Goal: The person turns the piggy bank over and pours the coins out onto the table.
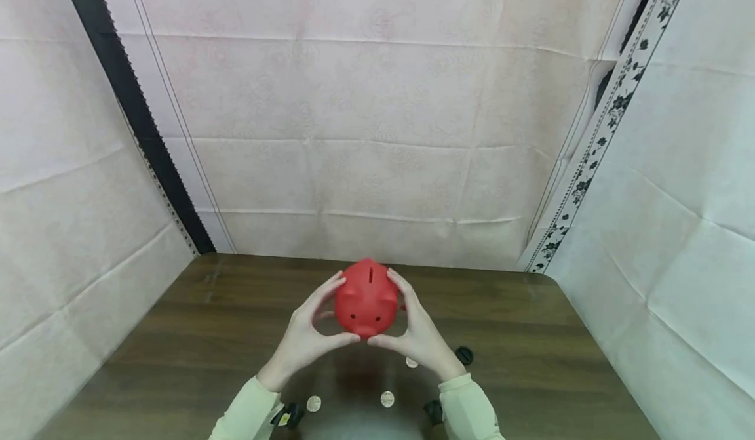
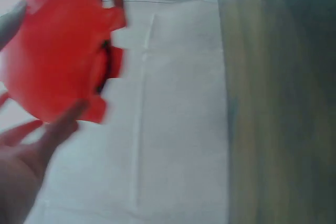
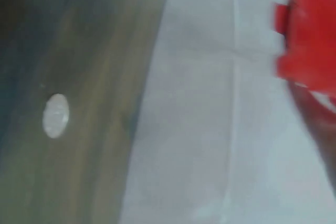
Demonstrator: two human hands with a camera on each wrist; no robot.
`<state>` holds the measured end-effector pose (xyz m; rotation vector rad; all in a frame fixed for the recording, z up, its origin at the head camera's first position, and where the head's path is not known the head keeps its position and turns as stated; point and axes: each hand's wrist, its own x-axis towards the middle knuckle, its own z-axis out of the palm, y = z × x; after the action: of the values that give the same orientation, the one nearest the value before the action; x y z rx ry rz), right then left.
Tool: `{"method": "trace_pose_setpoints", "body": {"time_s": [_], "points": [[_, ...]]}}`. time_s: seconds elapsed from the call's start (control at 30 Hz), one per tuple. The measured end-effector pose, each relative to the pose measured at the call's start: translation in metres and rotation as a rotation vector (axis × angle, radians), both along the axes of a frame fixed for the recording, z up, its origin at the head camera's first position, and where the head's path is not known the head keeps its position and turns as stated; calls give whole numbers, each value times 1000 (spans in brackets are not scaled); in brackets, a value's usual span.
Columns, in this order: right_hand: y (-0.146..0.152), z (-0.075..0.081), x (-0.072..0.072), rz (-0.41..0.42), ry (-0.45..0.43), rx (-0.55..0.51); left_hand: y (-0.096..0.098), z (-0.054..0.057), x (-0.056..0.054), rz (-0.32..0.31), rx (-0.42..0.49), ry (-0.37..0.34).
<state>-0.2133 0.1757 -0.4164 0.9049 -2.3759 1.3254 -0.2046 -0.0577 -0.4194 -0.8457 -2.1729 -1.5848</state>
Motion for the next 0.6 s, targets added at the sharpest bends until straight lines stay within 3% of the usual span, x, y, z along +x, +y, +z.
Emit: {"method": "trace_pose_setpoints", "body": {"time_s": [0.07, 0.13, 0.2, 0.3, 0.4, 0.47, 0.53, 0.6], "points": [[-2, -1, -2, 51, 138, -24, -2, -1, 2, -19, 11, 105], [-6, -7, -7, 54, 182, -7, -2, -9, -2, -29, 38, 92], [-10, -16, -13, 28, 140, 40, 0, -23, -9, -44, 70, -5], [-15, -31, -18, -14, -23, 130, 2, -44, -15, -44, 95, -181], [-17, -39, -18, -11, -103, 124, 1, -53, -17, -52, 88, -226], [-19, -38, -18, -8, -95, 101, 0, -50, -17, -51, 85, -201], [-20, -33, -16, -12, -59, 83, 0, -36, -10, -48, 76, -168], [-21, -20, -5, -5, 36, 72, 0, -20, 3, -32, 44, -91]]}}
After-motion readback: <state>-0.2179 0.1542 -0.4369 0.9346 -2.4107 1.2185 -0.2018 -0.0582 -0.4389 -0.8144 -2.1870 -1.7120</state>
